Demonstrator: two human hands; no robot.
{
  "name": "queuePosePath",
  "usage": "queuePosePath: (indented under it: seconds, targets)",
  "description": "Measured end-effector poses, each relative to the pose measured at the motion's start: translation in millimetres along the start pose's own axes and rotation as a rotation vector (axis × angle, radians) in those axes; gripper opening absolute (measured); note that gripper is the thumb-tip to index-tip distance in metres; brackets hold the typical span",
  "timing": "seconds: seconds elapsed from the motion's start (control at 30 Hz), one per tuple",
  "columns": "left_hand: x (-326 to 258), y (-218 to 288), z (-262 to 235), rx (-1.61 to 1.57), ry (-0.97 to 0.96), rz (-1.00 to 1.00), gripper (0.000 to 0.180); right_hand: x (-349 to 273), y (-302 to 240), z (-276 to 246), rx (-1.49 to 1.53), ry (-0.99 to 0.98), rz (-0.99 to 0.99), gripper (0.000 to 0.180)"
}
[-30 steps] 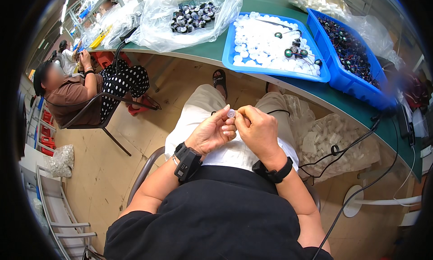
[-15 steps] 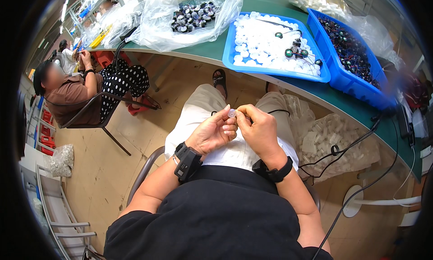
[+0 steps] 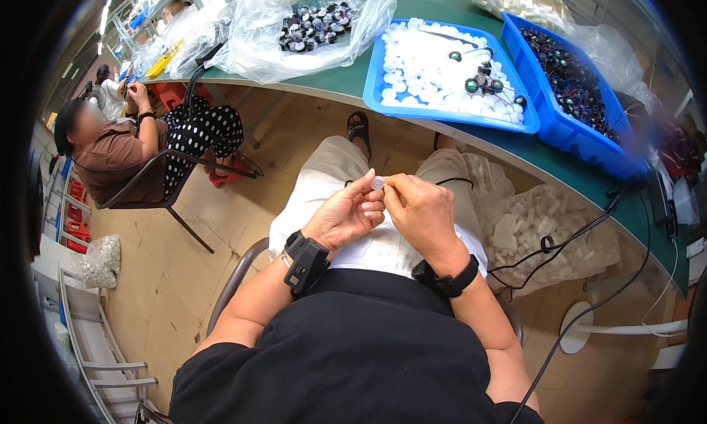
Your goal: The person sits at a workbench and repeatedly picks up small white plastic caps and black electronic components. They insert the components into the caps by hand and place the assembled units into a blue tray. The process is repetitive and involves handling small parts one at a time.
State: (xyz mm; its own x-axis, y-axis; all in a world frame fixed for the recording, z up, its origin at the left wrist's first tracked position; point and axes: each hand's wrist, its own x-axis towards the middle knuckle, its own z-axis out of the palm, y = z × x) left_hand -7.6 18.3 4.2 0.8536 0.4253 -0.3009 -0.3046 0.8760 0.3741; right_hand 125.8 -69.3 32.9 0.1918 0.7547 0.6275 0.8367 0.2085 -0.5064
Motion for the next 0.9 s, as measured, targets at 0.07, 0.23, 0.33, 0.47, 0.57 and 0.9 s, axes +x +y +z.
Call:
queuePosePath:
  seconds: [0.07, 0.23, 0.33, 0.47, 0.57, 0.9]
  targets:
    - [1, 0, -1, 0.092, 0.020, 0.033, 0.024, 0, 0, -1, -0.023, -0.004, -0.009, 0.004]
    - [1, -3, -2, 0.259, 0.022, 0.100, 0.020, -1, 3, 3, -0.024, 0.002, -0.034, 0.004]
    - [2, -3, -4, 0.200, 0.034, 0.102, 0.020, -1, 3, 2, -0.023, -0.027, 0.003, 0.003]
    - [0, -2, 2, 0.155, 0.050, 0.108, 0.019, -1, 2, 1, -0.012, -0.061, 0.068, 0.004]
    - [-1, -2, 0, 0.266, 0.038, 0.147, 0.019, -1, 4, 2, -0.007, -0.047, 0.063, 0.005]
    - [-1, -4, 1, 0.365, 0.034, 0.265, 0.022, -3, 10, 8, 0.114, -0.078, 0.142, 0.009]
